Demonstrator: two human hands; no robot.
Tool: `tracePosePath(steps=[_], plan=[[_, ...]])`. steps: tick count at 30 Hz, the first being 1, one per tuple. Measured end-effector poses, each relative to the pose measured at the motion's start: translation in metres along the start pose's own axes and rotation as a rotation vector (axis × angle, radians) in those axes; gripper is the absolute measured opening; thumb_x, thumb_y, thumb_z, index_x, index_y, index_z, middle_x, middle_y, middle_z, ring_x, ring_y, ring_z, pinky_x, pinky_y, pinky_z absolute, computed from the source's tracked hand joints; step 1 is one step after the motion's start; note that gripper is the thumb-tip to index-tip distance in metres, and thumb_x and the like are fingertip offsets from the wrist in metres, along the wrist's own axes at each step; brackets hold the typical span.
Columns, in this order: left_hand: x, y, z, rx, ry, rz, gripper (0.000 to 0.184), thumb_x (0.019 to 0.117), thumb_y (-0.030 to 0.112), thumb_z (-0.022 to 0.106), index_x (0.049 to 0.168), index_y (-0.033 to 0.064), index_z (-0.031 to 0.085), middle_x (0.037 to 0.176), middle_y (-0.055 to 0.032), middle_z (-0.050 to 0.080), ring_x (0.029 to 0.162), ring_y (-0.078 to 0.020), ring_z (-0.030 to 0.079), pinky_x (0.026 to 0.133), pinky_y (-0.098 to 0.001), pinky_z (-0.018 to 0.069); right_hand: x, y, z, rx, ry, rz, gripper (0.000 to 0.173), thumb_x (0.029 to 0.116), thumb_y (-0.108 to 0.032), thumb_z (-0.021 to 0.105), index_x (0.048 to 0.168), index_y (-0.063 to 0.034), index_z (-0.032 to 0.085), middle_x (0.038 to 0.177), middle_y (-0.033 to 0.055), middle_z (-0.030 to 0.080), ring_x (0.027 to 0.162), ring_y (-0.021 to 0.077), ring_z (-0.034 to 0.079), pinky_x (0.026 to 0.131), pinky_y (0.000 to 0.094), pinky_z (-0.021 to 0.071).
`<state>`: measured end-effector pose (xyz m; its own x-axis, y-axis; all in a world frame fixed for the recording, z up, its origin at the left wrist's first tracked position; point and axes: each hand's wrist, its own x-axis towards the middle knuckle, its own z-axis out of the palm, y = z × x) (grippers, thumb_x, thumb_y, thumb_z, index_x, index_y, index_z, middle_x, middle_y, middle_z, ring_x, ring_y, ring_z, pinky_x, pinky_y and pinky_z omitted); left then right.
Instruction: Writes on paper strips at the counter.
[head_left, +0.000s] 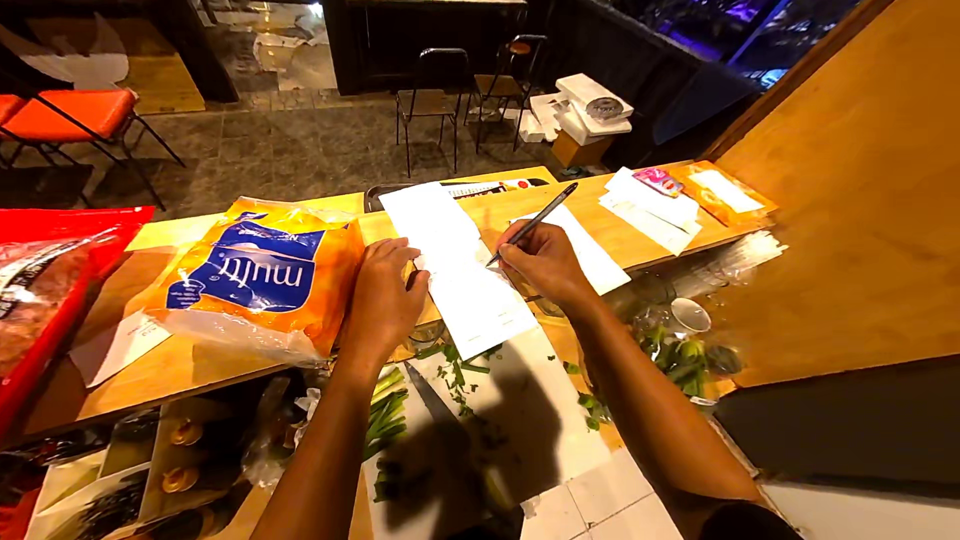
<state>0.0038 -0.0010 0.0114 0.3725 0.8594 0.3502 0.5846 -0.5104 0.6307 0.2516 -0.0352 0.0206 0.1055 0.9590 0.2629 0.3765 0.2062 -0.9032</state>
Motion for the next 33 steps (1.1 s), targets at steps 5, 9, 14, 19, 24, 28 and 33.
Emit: tracePosePath(steps=[5, 9, 14, 19, 24, 28, 33], plan=[[-0.0003, -0.0009, 0.0005, -0.001, 0.008, 0.008, 0.025, 0.0969, 0.015, 0.069, 0.118, 0.0016, 0.071, 0.137, -0.0161, 0.062, 0.134, -0.0320, 0.054, 0.109, -0.0506, 0.0460, 0.0006, -0.0009, 0.0006, -0.001, 0.015, 0.009, 0.005, 0.0927, -0.007, 0.062, 0.092, -0.0062, 0.067, 0.066, -0.0014, 0.062, 0.055, 0.0053, 0.057, 0.052, 0.0219, 0.0478], [-0.0001, -0.0014, -0.0003, -0.009, 0.000, 0.002, 0.027, 0.0969, 0.017, 0.070, 0.119, 0.0019, 0.071, 0.138, -0.0158, 0.062, 0.135, -0.0320, 0.053, 0.110, -0.0514, 0.0452, 0.0018, 0.0006, 0.0005, -0.004, 0.008, -0.009, 0.005, 0.0919, -0.008, 0.062, 0.091, -0.0061, 0.067, 0.066, -0.0013, 0.062, 0.055, 0.0057, 0.056, 0.051, 0.0224, 0.0463], [0.0005, -0.0016, 0.0002, -0.005, 0.005, -0.003, 0.027, 0.0966, 0.017, 0.070, 0.119, 0.0024, 0.071, 0.138, -0.0156, 0.062, 0.135, -0.0316, 0.053, 0.111, -0.0504, 0.0453, 0.0014, 0.0003, -0.0002, -0.010, 0.005, 0.006, 0.005, 0.0919, -0.009, 0.062, 0.089, -0.0069, 0.066, 0.065, -0.0017, 0.060, 0.055, 0.0057, 0.055, 0.051, 0.0228, 0.0459], [0.0005, -0.0009, 0.0005, -0.007, -0.004, -0.006, 0.026, 0.0970, 0.017, 0.070, 0.119, 0.0016, 0.071, 0.138, -0.0164, 0.062, 0.135, -0.0320, 0.053, 0.111, -0.0506, 0.0449, 0.0011, 0.0014, 0.0009, 0.002, 0.050, 0.011, 0.004, 0.0920, -0.007, 0.063, 0.090, -0.0061, 0.067, 0.065, -0.0011, 0.061, 0.054, 0.0061, 0.055, 0.050, 0.0224, 0.0458], [0.0005, -0.0023, 0.0013, -0.006, 0.000, 0.002, 0.026, 0.0967, 0.016, 0.070, 0.119, 0.0017, 0.071, 0.138, -0.0159, 0.062, 0.135, -0.0318, 0.053, 0.111, -0.0500, 0.0451, 0.0011, 0.0007, 0.0016, -0.010, 0.043, 0.008, 0.004, 0.0919, -0.007, 0.062, 0.091, -0.0060, 0.066, 0.065, -0.0014, 0.060, 0.055, 0.0054, 0.055, 0.051, 0.0219, 0.0457], [0.0000, -0.0023, 0.0017, -0.008, 0.002, 0.005, 0.027, 0.0965, 0.017, 0.071, 0.118, 0.0014, 0.071, 0.138, -0.0161, 0.062, 0.135, -0.0318, 0.053, 0.111, -0.0500, 0.0451, 0.0009, 0.0013, 0.0009, -0.011, 0.046, 0.015, 0.004, 0.0919, -0.008, 0.062, 0.092, -0.0065, 0.066, 0.066, -0.0010, 0.061, 0.055, 0.0061, 0.056, 0.051, 0.0224, 0.0465], [-0.0001, -0.0026, 0.0016, -0.016, 0.003, 0.006, 0.026, 0.0965, 0.016, 0.070, 0.118, 0.0015, 0.071, 0.138, -0.0160, 0.062, 0.135, -0.0319, 0.053, 0.111, -0.0504, 0.0452, -0.0001, 0.0005, 0.0010, -0.027, 0.046, 0.027, 0.005, 0.0917, -0.009, 0.062, 0.090, -0.0071, 0.066, 0.066, -0.0004, 0.061, 0.055, 0.0070, 0.056, 0.051, 0.0232, 0.0459]])
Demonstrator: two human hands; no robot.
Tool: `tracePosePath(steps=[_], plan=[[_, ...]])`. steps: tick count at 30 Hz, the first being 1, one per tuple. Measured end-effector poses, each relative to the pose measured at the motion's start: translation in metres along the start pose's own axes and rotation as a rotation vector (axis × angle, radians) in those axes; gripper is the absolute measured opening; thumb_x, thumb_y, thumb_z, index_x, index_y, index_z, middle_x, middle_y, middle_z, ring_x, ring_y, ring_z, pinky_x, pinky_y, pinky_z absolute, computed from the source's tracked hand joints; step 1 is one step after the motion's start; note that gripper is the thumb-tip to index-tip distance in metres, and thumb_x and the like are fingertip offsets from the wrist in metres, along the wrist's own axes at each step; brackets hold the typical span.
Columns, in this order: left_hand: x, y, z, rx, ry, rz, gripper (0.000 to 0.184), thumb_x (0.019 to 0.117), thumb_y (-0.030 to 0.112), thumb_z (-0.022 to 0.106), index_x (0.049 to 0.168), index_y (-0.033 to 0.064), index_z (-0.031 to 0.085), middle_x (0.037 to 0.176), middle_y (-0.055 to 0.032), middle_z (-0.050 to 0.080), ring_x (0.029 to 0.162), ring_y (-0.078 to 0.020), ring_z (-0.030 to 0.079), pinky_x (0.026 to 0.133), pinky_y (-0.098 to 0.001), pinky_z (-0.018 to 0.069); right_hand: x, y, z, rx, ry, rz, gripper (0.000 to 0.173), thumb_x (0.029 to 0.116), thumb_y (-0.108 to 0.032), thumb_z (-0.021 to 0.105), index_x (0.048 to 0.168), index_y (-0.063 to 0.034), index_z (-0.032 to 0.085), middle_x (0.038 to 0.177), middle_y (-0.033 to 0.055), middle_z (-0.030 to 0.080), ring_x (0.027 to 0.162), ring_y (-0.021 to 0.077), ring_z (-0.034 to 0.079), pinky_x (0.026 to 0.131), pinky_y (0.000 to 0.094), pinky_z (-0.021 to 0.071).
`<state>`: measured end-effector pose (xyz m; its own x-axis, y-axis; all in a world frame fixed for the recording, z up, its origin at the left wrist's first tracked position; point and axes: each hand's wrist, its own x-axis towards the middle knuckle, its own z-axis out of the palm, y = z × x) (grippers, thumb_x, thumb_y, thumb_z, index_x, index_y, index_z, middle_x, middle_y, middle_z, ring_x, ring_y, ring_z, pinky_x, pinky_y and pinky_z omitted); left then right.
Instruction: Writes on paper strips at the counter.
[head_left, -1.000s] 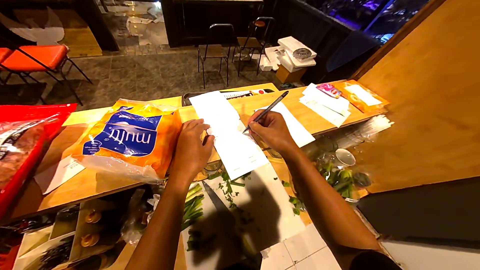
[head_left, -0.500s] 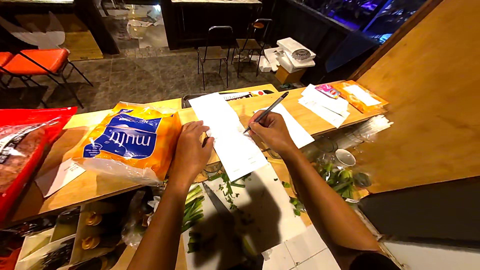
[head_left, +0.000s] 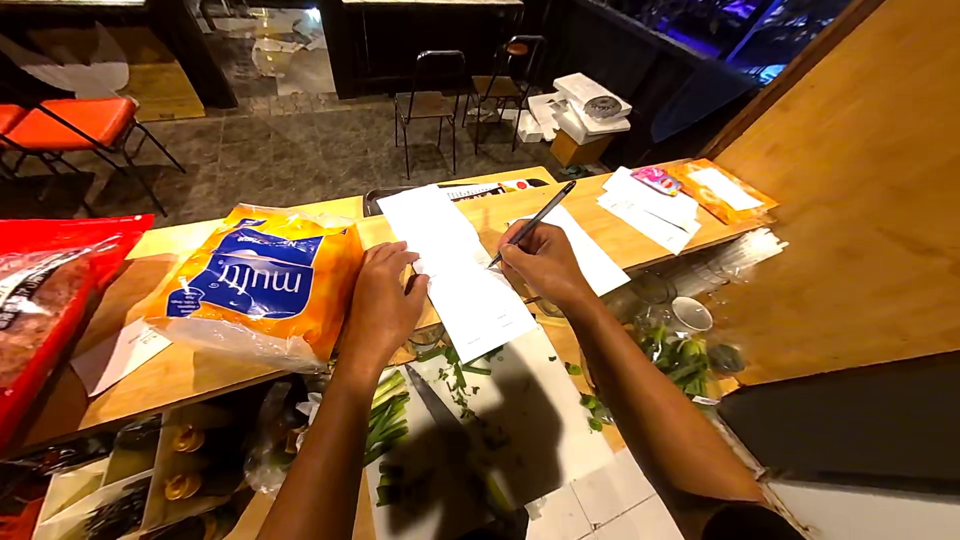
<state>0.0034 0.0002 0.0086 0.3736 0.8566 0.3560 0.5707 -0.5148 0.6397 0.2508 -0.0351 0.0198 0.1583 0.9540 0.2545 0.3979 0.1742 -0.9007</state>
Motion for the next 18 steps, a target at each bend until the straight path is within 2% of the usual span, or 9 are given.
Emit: tracePosePath(steps=[18], plan=[[0.0007, 0.0000, -0.0006, 0.005, -0.006, -0.006, 0.027, 0.0965, 0.016, 0.071, 0.119, 0.0015, 0.071, 0.138, -0.0157, 0.061, 0.135, -0.0315, 0.053, 0.111, -0.0502, 0.0450, 0.0027, 0.0008, 0.0007, 0.015, 0.031, -0.003, 0.003, 0.0903, -0.008, 0.063, 0.090, -0.0071, 0.065, 0.066, -0.0016, 0.060, 0.055, 0.0061, 0.055, 0.052, 0.0230, 0.0460]])
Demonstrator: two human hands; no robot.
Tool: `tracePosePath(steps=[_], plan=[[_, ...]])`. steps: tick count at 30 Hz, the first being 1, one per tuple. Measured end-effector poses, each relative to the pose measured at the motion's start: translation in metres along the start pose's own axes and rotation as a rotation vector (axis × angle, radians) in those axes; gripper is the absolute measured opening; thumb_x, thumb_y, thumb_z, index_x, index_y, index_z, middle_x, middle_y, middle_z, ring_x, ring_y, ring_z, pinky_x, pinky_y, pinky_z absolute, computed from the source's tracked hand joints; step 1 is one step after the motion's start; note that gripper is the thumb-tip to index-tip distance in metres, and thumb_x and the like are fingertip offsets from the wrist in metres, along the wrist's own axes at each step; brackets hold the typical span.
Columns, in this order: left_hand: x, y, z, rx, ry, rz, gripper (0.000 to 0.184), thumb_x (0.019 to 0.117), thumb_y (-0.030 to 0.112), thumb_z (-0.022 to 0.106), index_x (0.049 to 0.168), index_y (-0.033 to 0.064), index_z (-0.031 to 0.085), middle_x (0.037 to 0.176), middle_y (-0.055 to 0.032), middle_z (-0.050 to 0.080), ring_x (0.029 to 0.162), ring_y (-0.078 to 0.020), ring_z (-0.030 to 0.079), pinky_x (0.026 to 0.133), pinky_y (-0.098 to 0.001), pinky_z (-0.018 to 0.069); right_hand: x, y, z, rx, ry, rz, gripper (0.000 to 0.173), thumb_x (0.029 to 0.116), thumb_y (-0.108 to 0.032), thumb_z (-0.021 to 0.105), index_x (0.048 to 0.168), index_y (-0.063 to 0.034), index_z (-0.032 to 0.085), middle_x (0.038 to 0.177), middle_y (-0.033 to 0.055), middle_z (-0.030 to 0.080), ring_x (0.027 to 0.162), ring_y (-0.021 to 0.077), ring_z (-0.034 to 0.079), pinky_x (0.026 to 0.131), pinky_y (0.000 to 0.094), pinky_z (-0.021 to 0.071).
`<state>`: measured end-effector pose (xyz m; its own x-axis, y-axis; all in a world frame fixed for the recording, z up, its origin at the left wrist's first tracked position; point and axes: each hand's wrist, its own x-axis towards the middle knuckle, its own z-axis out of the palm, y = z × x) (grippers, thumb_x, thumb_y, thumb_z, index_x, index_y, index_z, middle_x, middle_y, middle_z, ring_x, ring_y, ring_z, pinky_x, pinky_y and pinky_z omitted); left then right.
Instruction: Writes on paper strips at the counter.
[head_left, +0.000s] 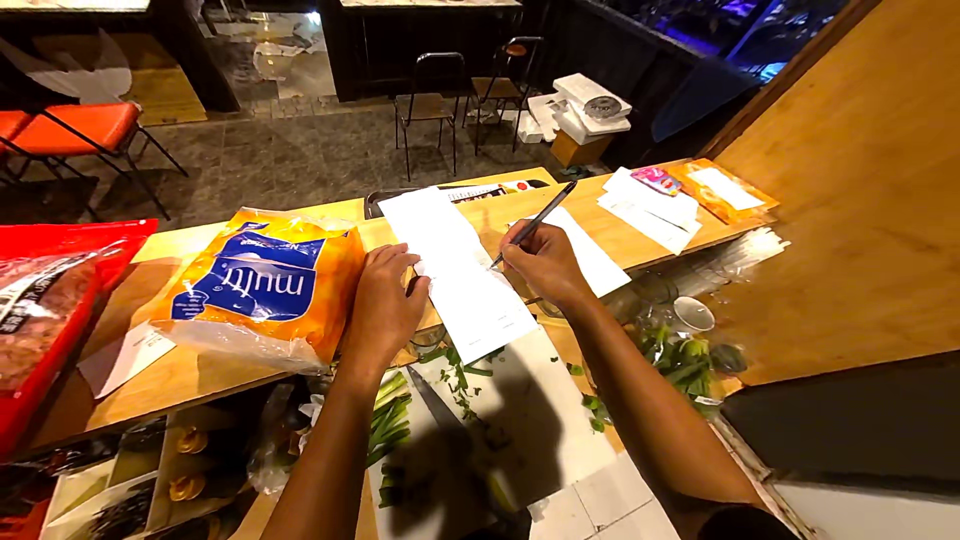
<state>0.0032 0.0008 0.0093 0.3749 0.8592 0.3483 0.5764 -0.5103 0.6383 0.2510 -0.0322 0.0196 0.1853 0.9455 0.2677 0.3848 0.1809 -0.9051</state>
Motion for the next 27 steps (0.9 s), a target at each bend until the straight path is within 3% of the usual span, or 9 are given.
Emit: tracePosePath(steps=[5, 7, 10, 13, 16, 23, 27], plan=[[-0.001, 0.001, 0.000, -0.008, 0.012, -0.006, 0.028, 0.0958, 0.017, 0.072, 0.119, 0.0020, 0.071, 0.139, -0.0159, 0.061, 0.135, -0.0313, 0.053, 0.110, -0.0498, 0.0458, -0.006, 0.000, -0.003, 0.023, -0.031, -0.013, 0.005, 0.0920, -0.008, 0.060, 0.090, -0.0095, 0.064, 0.063, -0.0010, 0.057, 0.051, 0.0064, 0.050, 0.046, 0.0215, 0.0400], [-0.001, 0.000, 0.000, -0.021, 0.019, 0.019, 0.036, 0.0948, 0.021, 0.073, 0.125, 0.0020, 0.068, 0.143, -0.0164, 0.058, 0.137, -0.0319, 0.051, 0.111, -0.0504, 0.0449, -0.005, 0.001, -0.004, 0.047, -0.056, -0.024, 0.005, 0.0919, -0.007, 0.060, 0.089, -0.0083, 0.063, 0.063, -0.0015, 0.057, 0.052, 0.0056, 0.052, 0.048, 0.0210, 0.0425], [-0.003, -0.003, -0.001, -0.057, -0.019, 0.099, 0.053, 0.0904, 0.037, 0.076, 0.133, 0.0080, 0.065, 0.149, -0.0118, 0.054, 0.144, -0.0318, 0.043, 0.114, -0.0517, 0.0413, -0.003, 0.002, -0.004, 0.051, -0.066, -0.026, 0.004, 0.0903, -0.008, 0.060, 0.088, -0.0073, 0.064, 0.064, -0.0022, 0.058, 0.054, 0.0055, 0.054, 0.051, 0.0227, 0.0455], [-0.004, -0.006, 0.000, -0.030, -0.081, 0.154, 0.063, 0.0821, 0.055, 0.078, 0.130, 0.0156, 0.070, 0.147, -0.0032, 0.057, 0.146, -0.0305, 0.040, 0.117, -0.0543, 0.0355, -0.008, 0.000, -0.005, 0.028, -0.081, -0.014, 0.005, 0.0932, -0.010, 0.060, 0.091, -0.0094, 0.065, 0.062, 0.0004, 0.058, 0.049, 0.0078, 0.051, 0.045, 0.0227, 0.0414], [-0.004, -0.006, 0.000, 0.021, -0.101, 0.171, 0.068, 0.0766, 0.064, 0.078, 0.127, 0.0193, 0.072, 0.146, 0.0014, 0.058, 0.146, -0.0294, 0.039, 0.118, -0.0544, 0.0324, -0.007, -0.002, -0.005, 0.020, -0.091, -0.005, 0.006, 0.0926, -0.010, 0.060, 0.089, -0.0093, 0.064, 0.063, 0.0005, 0.058, 0.051, 0.0087, 0.052, 0.047, 0.0237, 0.0421], [-0.002, -0.004, 0.001, 0.096, -0.125, 0.149, 0.067, 0.0738, 0.063, 0.081, 0.124, 0.0199, 0.074, 0.148, 0.0043, 0.058, 0.148, -0.0281, 0.037, 0.122, -0.0580, 0.0221, -0.003, 0.000, -0.005, 0.023, -0.092, -0.008, 0.005, 0.0904, -0.009, 0.061, 0.087, -0.0083, 0.064, 0.063, -0.0013, 0.058, 0.052, 0.0068, 0.053, 0.049, 0.0236, 0.0431], [-0.002, 0.000, 0.001, 0.117, -0.121, 0.113, 0.062, 0.0783, 0.060, 0.080, 0.126, 0.0204, 0.073, 0.149, 0.0036, 0.057, 0.149, -0.0282, 0.036, 0.122, -0.0603, 0.0207, -0.010, 0.003, -0.014, 0.051, -0.239, -0.069, 0.010, 0.0890, -0.010, 0.059, 0.079, -0.0096, 0.061, 0.056, -0.0001, 0.052, 0.045, 0.0077, 0.047, 0.041, 0.0229, 0.0378]])
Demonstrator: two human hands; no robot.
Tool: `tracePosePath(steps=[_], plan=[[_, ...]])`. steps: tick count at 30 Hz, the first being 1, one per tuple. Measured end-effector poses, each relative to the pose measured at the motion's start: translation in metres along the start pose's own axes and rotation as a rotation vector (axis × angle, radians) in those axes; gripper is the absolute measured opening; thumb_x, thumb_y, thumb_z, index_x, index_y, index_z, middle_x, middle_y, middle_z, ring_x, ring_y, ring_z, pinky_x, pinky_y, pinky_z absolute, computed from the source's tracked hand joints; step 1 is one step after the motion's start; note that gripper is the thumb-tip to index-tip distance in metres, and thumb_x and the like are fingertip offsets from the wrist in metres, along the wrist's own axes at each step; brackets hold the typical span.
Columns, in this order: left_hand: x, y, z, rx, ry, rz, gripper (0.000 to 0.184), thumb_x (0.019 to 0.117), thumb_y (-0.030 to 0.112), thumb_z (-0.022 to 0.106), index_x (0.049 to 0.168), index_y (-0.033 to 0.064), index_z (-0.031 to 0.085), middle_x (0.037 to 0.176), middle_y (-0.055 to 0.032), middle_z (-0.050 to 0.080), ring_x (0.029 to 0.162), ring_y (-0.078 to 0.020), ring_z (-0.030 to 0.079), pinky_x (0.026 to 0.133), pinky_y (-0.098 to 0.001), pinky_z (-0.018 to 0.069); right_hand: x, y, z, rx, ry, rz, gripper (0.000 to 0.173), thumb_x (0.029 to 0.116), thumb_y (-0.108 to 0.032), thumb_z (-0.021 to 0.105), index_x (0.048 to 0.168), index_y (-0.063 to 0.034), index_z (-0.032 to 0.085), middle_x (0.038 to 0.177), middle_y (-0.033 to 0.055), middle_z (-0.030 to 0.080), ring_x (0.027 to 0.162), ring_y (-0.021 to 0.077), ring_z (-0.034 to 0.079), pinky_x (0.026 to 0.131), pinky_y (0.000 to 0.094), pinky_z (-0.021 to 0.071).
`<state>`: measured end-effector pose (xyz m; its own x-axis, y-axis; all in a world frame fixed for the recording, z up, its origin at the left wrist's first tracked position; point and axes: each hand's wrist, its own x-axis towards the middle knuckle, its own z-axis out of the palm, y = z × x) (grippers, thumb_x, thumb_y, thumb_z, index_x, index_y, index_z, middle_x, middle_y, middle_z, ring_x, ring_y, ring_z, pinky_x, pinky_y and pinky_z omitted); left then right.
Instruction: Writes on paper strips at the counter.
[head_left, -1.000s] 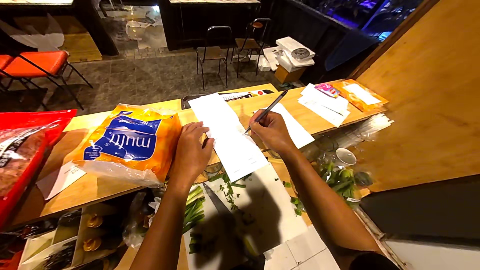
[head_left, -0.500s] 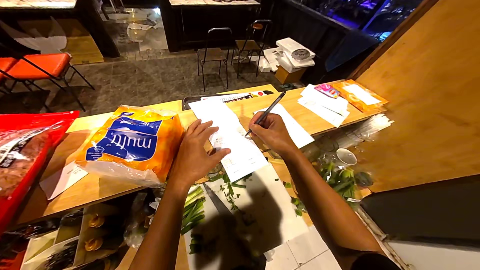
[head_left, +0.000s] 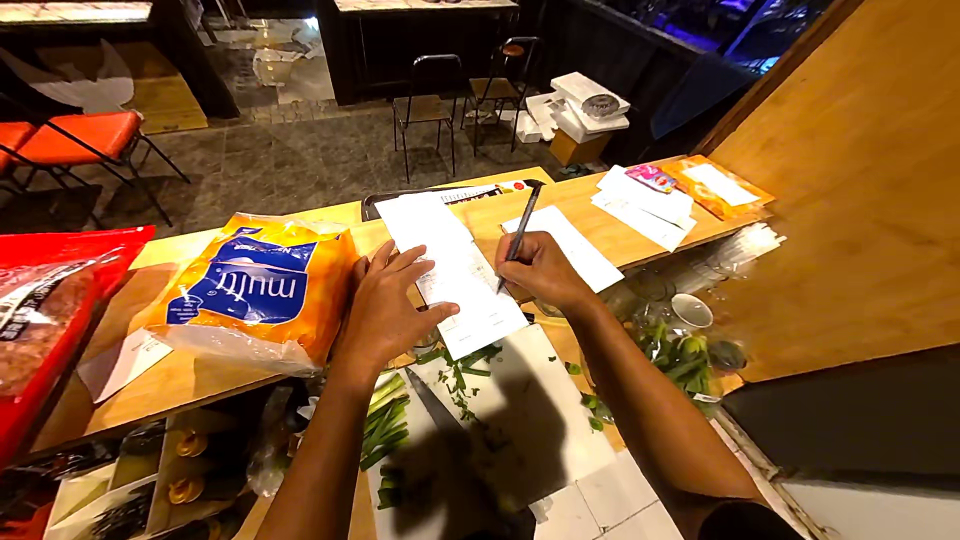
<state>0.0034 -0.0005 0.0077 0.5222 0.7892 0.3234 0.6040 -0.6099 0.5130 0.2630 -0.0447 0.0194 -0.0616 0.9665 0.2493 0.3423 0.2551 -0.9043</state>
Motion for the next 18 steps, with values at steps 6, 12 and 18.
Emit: tracePosePath(steps=[6, 12, 18], plan=[[0.002, 0.001, 0.003, 0.015, 0.028, -0.034, 0.061, 0.0833, 0.057, 0.077, 0.129, 0.0167, 0.071, 0.152, -0.0003, 0.054, 0.151, -0.0313, 0.033, 0.123, -0.0611, 0.0199, 0.000, 0.001, -0.001, 0.079, 0.118, -0.018, 0.010, 0.0932, -0.009, 0.055, 0.087, -0.0097, 0.063, 0.063, -0.0022, 0.059, 0.053, 0.0049, 0.054, 0.049, 0.0193, 0.0442], [0.004, 0.002, 0.004, 0.025, 0.040, -0.087, 0.059, 0.0882, 0.053, 0.075, 0.132, 0.0131, 0.069, 0.156, -0.0043, 0.049, 0.151, -0.0340, 0.032, 0.121, -0.0582, 0.0262, 0.000, -0.012, 0.000, 0.022, 0.139, 0.040, 0.011, 0.1007, -0.008, 0.055, 0.102, -0.0074, 0.065, 0.075, 0.0023, 0.066, 0.061, 0.0067, 0.059, 0.055, 0.0197, 0.0488], [0.003, 0.002, 0.003, 0.016, 0.025, -0.081, 0.059, 0.0884, 0.052, 0.075, 0.132, 0.0124, 0.069, 0.155, -0.0062, 0.051, 0.149, -0.0344, 0.036, 0.121, -0.0597, 0.0247, -0.007, -0.011, -0.013, -0.026, 0.054, 0.055, 0.009, 0.0956, -0.004, 0.058, 0.096, -0.0068, 0.066, 0.074, 0.0025, 0.068, 0.060, 0.0071, 0.061, 0.054, 0.0205, 0.0502]])
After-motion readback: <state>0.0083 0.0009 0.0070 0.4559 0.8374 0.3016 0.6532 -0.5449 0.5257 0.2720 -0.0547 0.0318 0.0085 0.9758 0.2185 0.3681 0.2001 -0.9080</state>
